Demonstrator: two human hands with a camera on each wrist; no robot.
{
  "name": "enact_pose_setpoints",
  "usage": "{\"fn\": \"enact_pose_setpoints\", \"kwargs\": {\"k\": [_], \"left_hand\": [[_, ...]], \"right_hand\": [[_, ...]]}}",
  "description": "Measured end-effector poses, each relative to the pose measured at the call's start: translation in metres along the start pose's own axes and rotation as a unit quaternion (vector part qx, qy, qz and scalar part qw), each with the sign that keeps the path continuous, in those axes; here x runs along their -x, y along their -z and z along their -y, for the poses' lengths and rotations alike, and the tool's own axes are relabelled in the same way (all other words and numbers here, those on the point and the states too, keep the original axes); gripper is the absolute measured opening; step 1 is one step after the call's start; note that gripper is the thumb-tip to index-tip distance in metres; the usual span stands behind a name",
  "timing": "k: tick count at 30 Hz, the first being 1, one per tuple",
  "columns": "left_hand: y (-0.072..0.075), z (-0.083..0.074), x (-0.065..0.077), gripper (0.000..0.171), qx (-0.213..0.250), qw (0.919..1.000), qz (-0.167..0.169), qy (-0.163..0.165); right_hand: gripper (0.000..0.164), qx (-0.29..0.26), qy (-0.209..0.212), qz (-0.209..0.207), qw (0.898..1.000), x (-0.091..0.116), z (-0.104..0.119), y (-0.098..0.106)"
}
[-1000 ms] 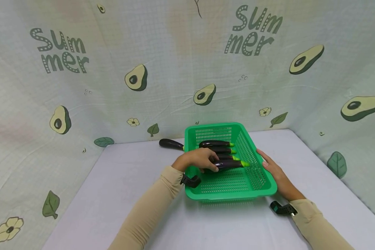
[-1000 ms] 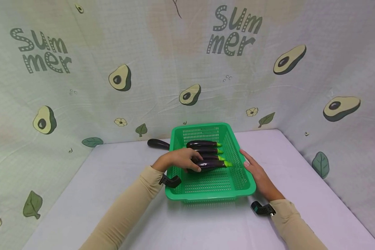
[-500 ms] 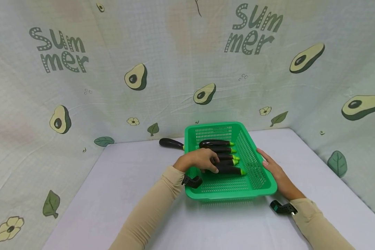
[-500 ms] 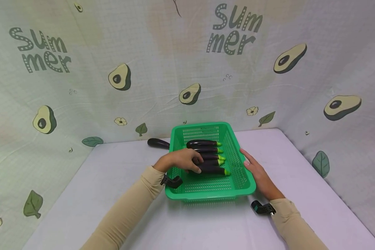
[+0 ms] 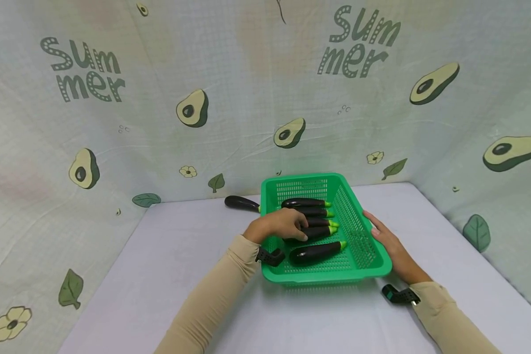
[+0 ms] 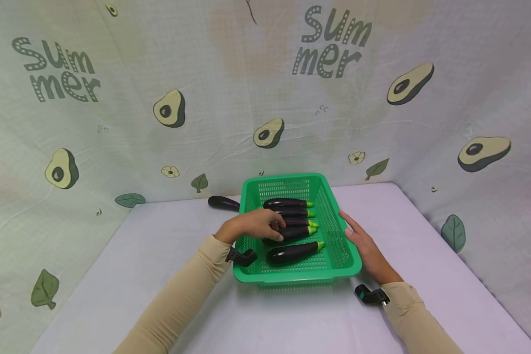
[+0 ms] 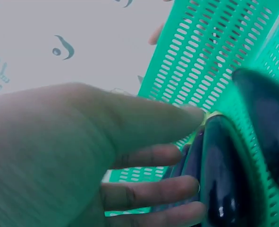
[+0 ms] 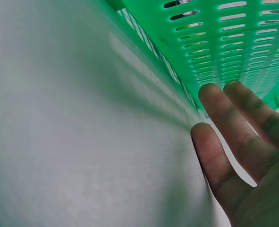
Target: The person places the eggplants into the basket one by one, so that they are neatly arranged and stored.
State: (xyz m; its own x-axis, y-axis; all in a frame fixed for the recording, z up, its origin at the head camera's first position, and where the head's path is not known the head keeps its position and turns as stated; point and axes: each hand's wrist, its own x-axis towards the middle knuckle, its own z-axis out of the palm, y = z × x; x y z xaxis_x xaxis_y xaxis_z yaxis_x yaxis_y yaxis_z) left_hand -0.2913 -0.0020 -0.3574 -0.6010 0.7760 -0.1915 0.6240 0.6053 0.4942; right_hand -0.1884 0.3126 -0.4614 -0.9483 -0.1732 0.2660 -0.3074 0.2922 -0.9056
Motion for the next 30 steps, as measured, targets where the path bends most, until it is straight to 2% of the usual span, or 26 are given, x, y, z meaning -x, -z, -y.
{"fn": "enact_pose_setpoints", "kwargs": {"k": [5, 13, 19, 24, 30], "left_hand": [[0.009, 0.005, 0.009, 0.040, 0.025, 0.9995, -0.016, -0.011], [0.028, 0.019, 0.022, 0.039, 0.079, 0.9941, -0.072, -0.019], [0.040, 0.030, 0.039, 0.038, 0.140, 0.9856, -0.092, -0.022], [0.045, 0.047, 0.050, 0.037, 0.150, 0.9776, -0.145, -0.023], [0.051, 0.067, 0.057, 0.031, 0.177, 0.9625, -0.205, -0.019]], "right_hand": [[0.054, 0.000, -0.007, -0.001, 1.000, -0.001, 0.001, -0.001], [0.054, -0.001, -0.013, -0.004, 1.000, 0.000, 0.004, -0.001], [0.054, 0.001, -0.012, -0.003, 1.000, 0.001, 0.004, -0.001], [0.054, 0.003, -0.014, -0.005, 1.000, 0.000, 0.004, -0.001], [0.054, 0.013, -0.017, -0.007, 1.000, -0.001, 0.004, 0.000]]}}
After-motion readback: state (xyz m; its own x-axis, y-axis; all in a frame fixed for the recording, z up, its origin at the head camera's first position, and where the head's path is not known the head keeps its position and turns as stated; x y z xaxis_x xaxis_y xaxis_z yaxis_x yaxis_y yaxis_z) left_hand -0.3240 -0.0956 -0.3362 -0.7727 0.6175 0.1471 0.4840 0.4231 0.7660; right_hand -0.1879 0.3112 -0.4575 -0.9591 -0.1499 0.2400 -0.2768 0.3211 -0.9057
